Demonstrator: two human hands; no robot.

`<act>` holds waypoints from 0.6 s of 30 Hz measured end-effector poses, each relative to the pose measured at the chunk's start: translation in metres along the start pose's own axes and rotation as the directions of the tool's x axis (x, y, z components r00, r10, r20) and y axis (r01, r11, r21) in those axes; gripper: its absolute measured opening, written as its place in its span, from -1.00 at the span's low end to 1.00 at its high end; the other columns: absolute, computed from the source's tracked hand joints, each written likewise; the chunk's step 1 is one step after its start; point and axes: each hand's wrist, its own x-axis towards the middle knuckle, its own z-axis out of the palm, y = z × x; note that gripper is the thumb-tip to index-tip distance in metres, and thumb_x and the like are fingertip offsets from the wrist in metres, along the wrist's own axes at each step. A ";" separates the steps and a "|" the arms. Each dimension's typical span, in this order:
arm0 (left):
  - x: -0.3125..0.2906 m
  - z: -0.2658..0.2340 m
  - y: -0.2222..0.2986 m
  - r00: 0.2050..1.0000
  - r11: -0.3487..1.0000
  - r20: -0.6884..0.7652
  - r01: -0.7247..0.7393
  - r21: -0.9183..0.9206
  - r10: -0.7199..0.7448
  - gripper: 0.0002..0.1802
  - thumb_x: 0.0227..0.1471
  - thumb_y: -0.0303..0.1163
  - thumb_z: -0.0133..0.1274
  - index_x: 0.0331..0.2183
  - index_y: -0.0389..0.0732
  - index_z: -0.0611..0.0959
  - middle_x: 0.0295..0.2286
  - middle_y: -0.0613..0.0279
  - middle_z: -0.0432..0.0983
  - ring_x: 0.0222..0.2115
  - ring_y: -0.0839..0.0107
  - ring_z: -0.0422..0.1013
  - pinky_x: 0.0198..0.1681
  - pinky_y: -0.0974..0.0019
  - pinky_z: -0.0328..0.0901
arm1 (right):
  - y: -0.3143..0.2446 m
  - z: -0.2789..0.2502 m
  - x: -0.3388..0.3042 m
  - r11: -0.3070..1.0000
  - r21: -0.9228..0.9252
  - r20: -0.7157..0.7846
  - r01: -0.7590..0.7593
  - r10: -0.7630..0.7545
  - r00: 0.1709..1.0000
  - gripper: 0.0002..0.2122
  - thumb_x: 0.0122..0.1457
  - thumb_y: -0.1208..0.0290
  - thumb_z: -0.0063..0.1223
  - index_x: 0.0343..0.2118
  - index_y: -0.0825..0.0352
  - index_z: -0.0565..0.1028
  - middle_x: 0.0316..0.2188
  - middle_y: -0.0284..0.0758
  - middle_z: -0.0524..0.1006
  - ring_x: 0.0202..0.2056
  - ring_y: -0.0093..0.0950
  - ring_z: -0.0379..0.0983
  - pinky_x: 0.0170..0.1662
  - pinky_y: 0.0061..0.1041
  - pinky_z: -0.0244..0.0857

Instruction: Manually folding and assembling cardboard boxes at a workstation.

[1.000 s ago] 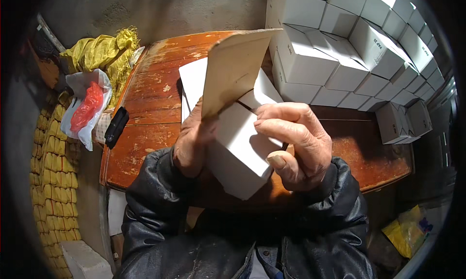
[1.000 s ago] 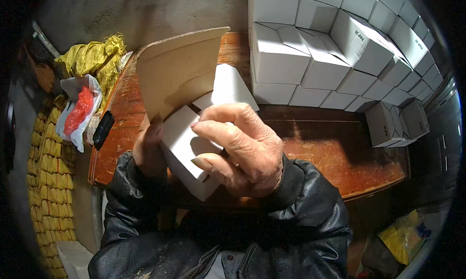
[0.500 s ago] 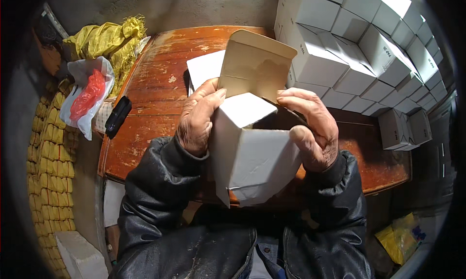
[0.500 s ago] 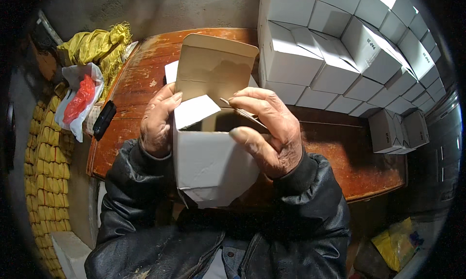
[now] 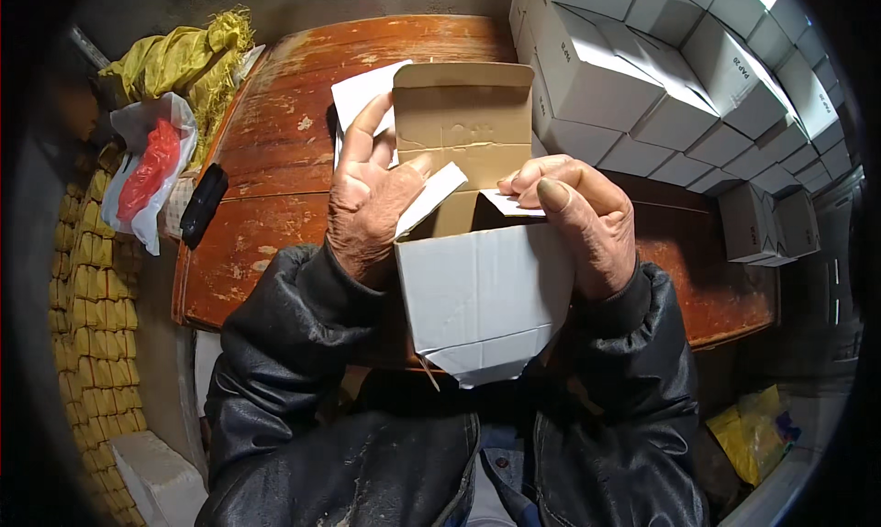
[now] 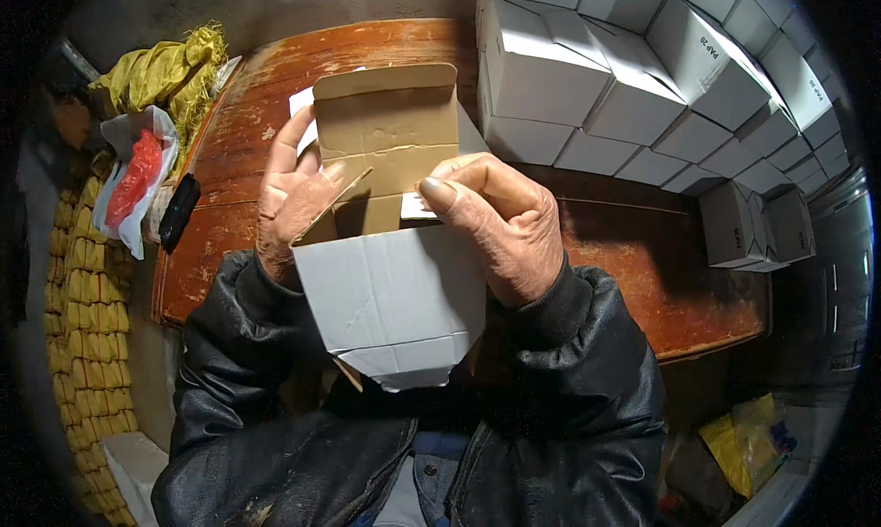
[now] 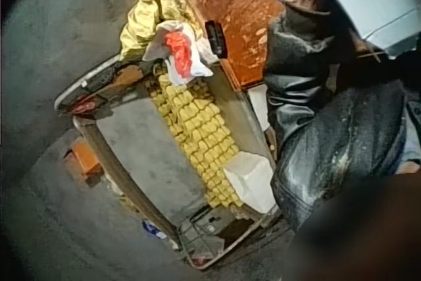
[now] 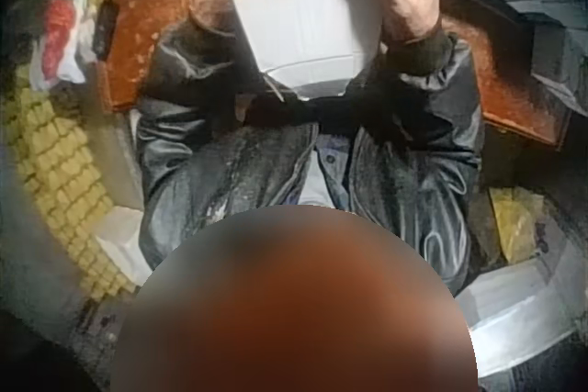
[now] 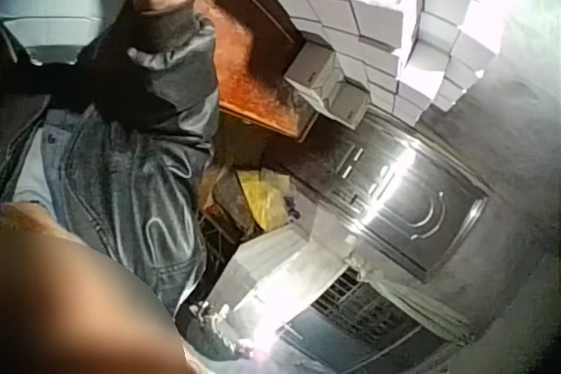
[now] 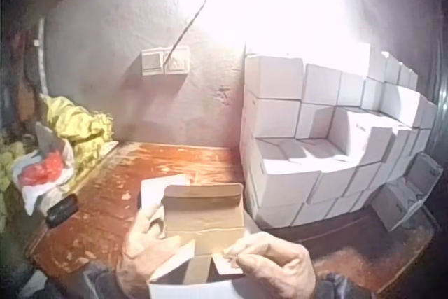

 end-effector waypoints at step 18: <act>0.000 -0.018 0.018 0.958 0.663 0.251 -0.100 0.742 -0.136 -0.13 -0.04 0.40 -0.08 -0.17 -0.31 0.57 -0.26 0.06 0.47 -0.21 0.37 0.40 -0.15 0.38 0.29 | 0.016 -0.002 0.014 0.998 0.061 -0.076 0.008 -0.003 0.997 -0.82 0.11 0.34 0.25 -0.44 0.35 0.56 -0.42 -0.40 0.54 -0.35 -0.64 0.40 -0.22 -0.62 0.28</act>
